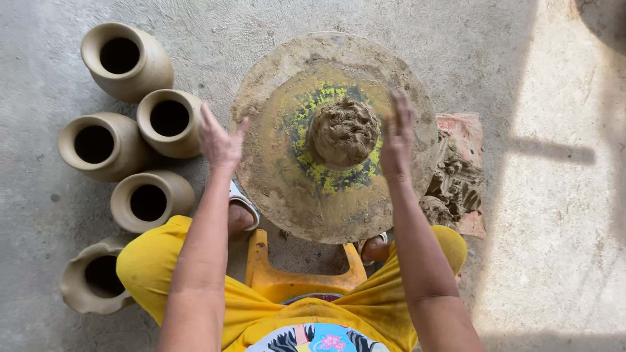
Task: The person centers a lump of clay on a pottery wheel, opens the center by hand, and uses a cloth and a wooden tool to shape the walls of the vessel while spinning.
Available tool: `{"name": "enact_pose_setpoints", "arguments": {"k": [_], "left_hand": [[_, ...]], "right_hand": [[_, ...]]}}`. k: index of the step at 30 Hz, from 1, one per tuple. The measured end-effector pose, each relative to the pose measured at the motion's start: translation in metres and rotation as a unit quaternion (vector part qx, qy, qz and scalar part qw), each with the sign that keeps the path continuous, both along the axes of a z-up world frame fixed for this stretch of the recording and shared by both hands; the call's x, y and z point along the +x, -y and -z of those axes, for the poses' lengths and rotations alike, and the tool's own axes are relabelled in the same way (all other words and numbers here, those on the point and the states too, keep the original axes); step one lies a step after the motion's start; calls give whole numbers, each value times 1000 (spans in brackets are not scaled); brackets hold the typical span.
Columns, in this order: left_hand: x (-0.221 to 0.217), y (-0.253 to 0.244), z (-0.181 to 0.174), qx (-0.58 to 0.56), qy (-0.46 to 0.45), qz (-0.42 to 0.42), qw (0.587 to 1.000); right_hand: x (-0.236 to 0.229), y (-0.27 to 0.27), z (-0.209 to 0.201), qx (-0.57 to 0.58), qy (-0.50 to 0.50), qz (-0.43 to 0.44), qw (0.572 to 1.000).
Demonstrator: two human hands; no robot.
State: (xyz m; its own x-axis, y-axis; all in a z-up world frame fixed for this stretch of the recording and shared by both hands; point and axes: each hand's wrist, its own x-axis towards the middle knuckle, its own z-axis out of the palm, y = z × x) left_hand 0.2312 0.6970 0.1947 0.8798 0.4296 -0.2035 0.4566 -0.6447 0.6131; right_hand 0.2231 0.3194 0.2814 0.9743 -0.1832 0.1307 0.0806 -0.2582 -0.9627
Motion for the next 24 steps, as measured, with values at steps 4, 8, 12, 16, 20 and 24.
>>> {"name": "enact_pose_setpoints", "arguments": {"k": [4,8,12,16,20,24], "left_hand": [[-19,-3,55,-349,77,-47,933],[-34,6,65,-420,81,-114,897],[-69,21,57,-294,78,-138,943],[-117,52,47,-298,-31,-170,939],[-176,97,58,-276,27,-192,941],[-231,146,71,-457,-110,-231,852]], "right_hand": [[-4,-44,39,-308,11,10,951],[-6,-44,36,-380,30,13,924],[14,-36,-28,-378,-2,-84,922],[50,-1,-100,-353,-42,-78,931],[72,-2,-76,-497,86,76,860],[65,-46,-14,-689,77,124,710]]}}
